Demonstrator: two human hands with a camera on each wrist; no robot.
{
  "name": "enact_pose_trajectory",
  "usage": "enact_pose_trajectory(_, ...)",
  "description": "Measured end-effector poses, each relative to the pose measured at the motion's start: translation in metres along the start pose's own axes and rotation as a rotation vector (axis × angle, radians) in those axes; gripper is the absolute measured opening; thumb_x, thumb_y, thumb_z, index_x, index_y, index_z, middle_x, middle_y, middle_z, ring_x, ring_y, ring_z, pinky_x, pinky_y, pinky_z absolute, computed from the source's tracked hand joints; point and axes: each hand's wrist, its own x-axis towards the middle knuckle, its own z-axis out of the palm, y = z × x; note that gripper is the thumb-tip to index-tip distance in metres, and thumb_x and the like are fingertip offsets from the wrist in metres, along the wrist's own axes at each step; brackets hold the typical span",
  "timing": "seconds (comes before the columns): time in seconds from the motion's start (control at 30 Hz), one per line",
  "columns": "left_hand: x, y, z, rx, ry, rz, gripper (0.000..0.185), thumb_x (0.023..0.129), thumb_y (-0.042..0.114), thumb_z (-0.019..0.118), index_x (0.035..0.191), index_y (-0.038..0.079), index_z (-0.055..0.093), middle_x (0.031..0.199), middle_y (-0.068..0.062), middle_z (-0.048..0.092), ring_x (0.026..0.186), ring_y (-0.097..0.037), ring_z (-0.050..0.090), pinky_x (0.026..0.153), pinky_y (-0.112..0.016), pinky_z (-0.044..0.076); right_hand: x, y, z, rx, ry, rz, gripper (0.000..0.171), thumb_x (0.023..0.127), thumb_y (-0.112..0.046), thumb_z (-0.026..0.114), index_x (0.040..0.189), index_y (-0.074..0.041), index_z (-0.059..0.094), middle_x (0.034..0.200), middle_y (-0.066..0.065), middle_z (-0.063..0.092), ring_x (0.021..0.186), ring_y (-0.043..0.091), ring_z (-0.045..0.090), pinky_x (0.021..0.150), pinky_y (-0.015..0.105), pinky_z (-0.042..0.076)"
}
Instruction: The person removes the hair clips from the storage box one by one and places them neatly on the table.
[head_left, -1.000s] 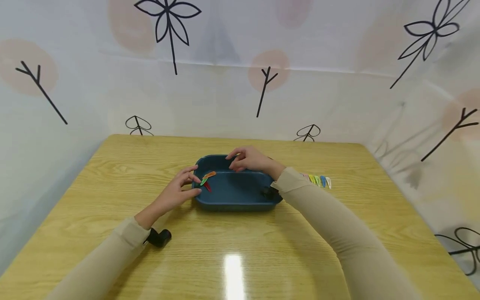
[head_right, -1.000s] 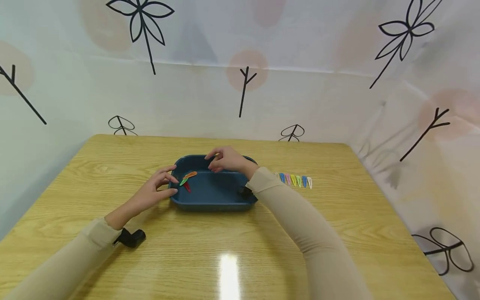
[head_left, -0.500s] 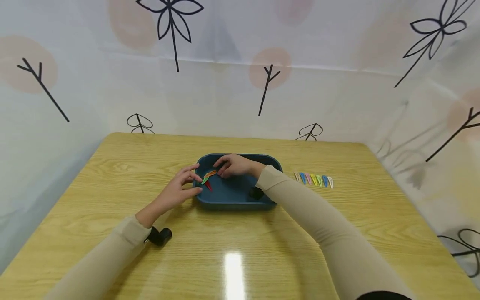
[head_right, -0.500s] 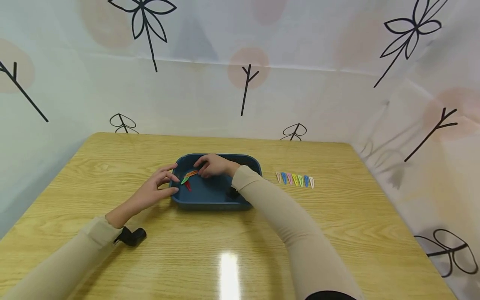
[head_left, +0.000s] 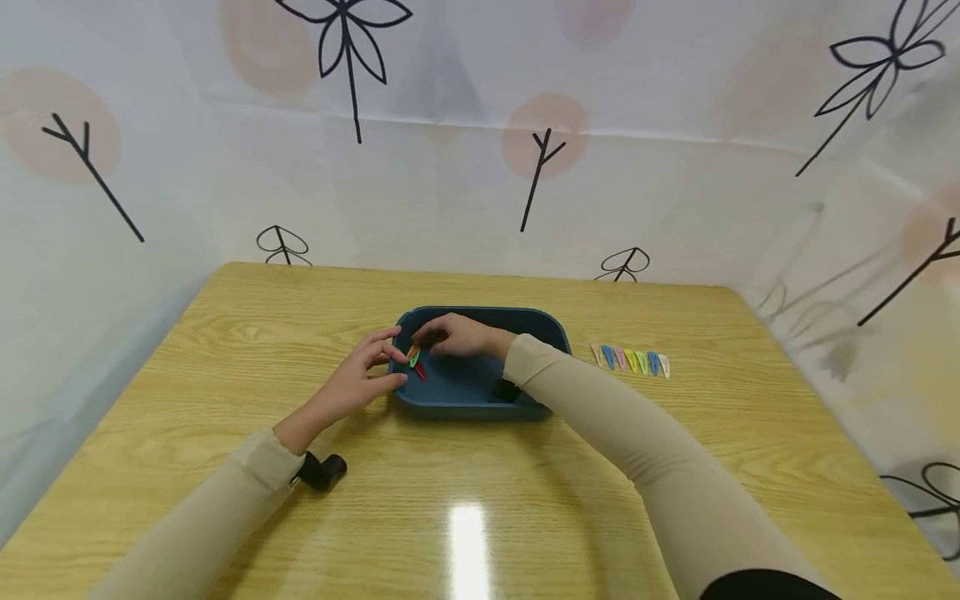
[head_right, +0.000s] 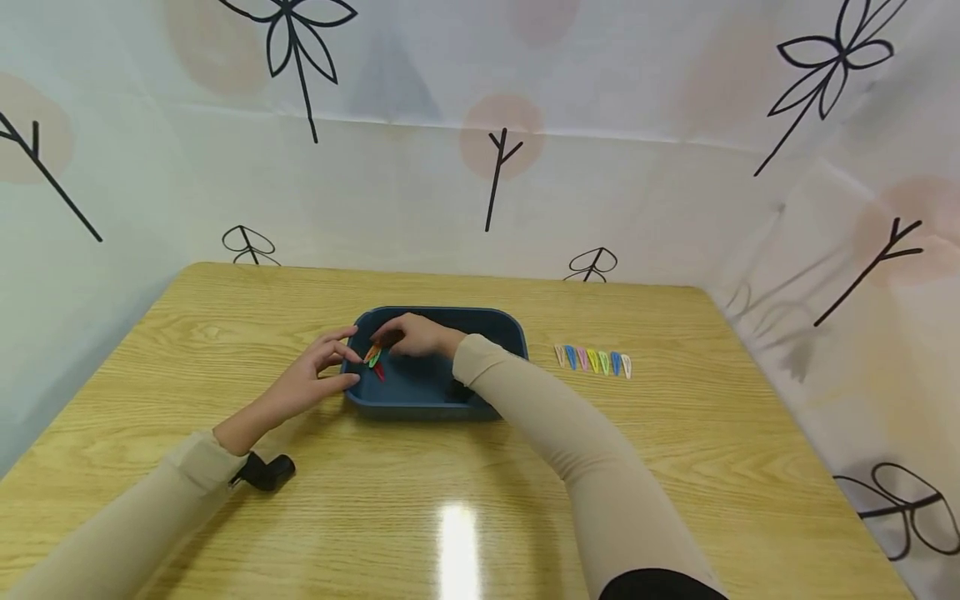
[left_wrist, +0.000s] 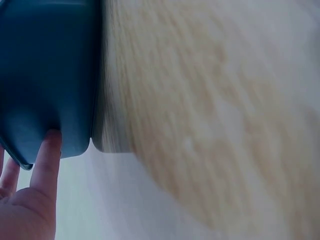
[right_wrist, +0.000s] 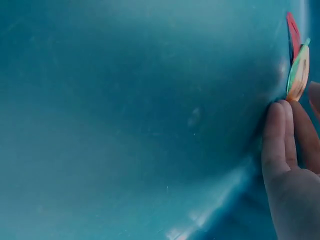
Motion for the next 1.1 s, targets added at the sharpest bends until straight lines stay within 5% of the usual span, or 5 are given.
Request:
enact_pose_trajectory(0.27,-0.001,0.002,-0.001,0.006,0.005,0.006,0.019,0.09,0.009,0.062,0.104,-0.002,0.054,0.149,-0.012,0.023,0.123,-0.044,0.038,0.095,-0.052,0.041,0.005,-0.003,0.002,-0.252,-0.069,-0.112,0.03,0.094,0.0,0.047,0.119,-0.001,0.062,0.126,0.015,0.049,0.113,0.025,0.048,0.093,0.031,0.043)
enact_pose_trajectory(0.43,0.0,0.001,-0.001,0.01,0.005,0.007,0.02,0.09,0.009,0.062,0.105,-0.002,0.055,0.148,-0.012,0.023,0.124,-0.043,0.037,0.095,-0.052,0.041,0.003,0.0,-0.001,-0.241,-0.073,-0.124,0.029,0.093,0.001,0.047,0.111,-0.004,0.068,0.128,0.014,0.052,0.119,0.024,0.047,0.092,0.03,0.043)
enact_pose_trajectory(0.8,0.002,0.0,0.0,0.0,0.004,0.012,0.019,0.089,0.007,0.063,0.104,-0.002,0.055,0.148,-0.012,0.024,0.124,-0.044,0.037,0.095,-0.053,0.041,-0.004,0.005,0.003,-0.186,0.036,-0.089,0.034,0.085,-0.012,0.069,0.116,-0.003,0.062,0.107,0.008,0.062,0.091,0.015,0.06,0.077,0.022,0.049)
enact_pose_trajectory(1.1,0.002,0.0,0.001,-0.003,0.009,0.017,0.019,0.089,0.007,0.063,0.103,-0.002,0.056,0.148,-0.013,0.025,0.123,-0.044,0.038,0.094,-0.053,0.041,-0.01,0.01,-0.001,-0.185,0.023,-0.085,0.032,0.084,-0.002,0.067,0.115,-0.003,0.063,0.09,0.004,0.061,0.079,0.013,0.057,0.071,0.023,0.048)
